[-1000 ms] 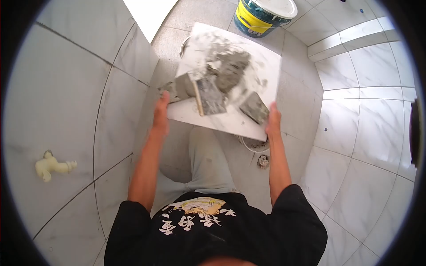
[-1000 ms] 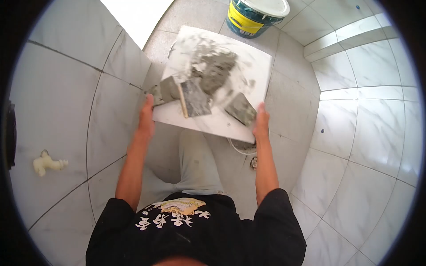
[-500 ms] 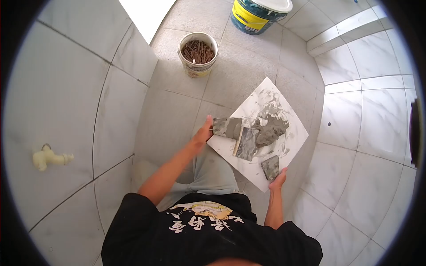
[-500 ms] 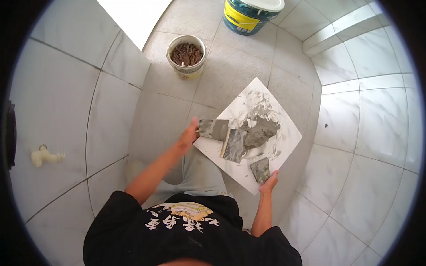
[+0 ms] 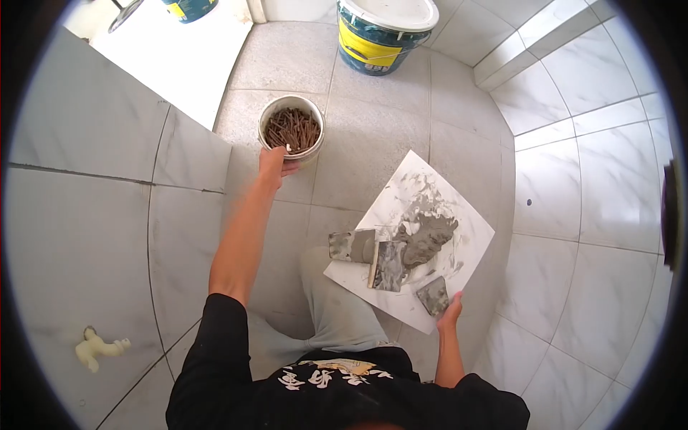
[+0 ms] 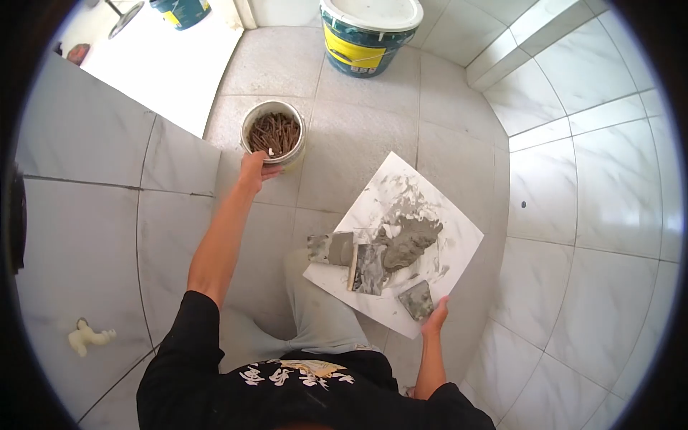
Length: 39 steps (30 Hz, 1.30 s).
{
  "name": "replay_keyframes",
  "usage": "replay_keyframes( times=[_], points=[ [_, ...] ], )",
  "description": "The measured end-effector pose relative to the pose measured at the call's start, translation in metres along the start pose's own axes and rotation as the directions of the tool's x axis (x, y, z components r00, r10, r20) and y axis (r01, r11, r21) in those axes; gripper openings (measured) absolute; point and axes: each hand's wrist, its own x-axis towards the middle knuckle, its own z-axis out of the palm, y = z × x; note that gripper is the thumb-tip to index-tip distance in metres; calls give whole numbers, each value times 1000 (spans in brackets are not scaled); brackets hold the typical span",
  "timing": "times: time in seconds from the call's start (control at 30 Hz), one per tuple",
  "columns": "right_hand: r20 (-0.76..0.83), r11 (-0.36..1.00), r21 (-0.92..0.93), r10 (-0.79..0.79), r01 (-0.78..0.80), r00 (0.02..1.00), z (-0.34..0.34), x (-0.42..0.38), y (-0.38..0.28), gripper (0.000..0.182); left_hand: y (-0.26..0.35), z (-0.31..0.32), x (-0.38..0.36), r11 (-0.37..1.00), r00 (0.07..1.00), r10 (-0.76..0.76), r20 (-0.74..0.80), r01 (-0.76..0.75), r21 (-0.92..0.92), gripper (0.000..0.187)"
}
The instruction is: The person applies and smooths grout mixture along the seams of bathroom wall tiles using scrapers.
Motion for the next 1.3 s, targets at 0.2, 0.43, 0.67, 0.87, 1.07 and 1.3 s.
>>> replay_keyframes(
  times=[0.2,0.43,0.67,0.87,1.07,1.3],
  points=[
    [-34,998,-56,4,-6,999,-13,-1,1,60,-10,4,-24,986,994,97,48,-90,-142,44],
    [-28,998,-41,36,-37,999,-5,-7,-1,60,-35,74,4,988,994,72,76,-60,-143,38],
    [-26,997,-63,32,-34,999,-8,0,-2,59,-22,146,-13,982,937,-40,346,-26,185,76],
    [78,999,32,5,-8,997,-17,2,0,54,-99,28,-50,907,818,-293,494,75,414,100],
    [-4,996,37,-80,80,997,-7,-1,-2,50,-189,-8,-182,930,844,-349,407,364,42,82],
    [9,977,84,-198,196,980,0,-2,-12,48,-177,13,-224,975,991,90,100,-67,-210,47]
  ],
)
